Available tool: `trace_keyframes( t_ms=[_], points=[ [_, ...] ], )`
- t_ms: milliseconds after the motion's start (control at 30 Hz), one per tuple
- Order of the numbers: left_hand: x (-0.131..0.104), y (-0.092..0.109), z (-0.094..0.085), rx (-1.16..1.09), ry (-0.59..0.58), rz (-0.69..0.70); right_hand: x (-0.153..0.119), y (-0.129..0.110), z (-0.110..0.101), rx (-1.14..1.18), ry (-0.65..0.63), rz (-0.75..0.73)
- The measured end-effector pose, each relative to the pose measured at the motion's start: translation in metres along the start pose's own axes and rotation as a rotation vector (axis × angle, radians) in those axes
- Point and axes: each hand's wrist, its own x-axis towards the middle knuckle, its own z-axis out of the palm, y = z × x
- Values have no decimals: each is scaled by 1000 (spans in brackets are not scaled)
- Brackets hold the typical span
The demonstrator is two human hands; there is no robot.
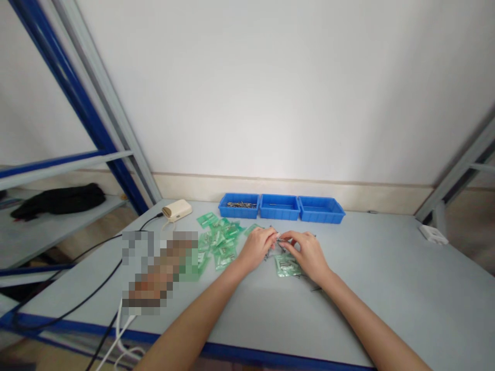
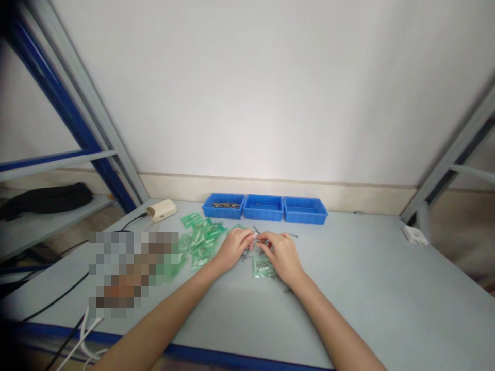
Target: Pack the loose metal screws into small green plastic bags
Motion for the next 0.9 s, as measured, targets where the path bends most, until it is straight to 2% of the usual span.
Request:
trace_keyframes(
  t_ms=[133,300,467,667,800,900],
  points=[
    [0,1,2,-171,-55,-43,-3,-2,0,-90,19,-19],
    [0,4,3,-326,-22,-34,-2,0,-3,-90,72,47],
    [-1,5,3,-304,-15,-8,-2,2,-1,-84,12,15],
    [-2,7,3,-271,-10,-3,-5,1,-1,-70,38,-8],
    [-2,6,2,-279,68,29,-4,1,-3,-36,79,16],
    [-1,5,0,-234,61,48,-3,2,-4,-15,95,17]
  ],
)
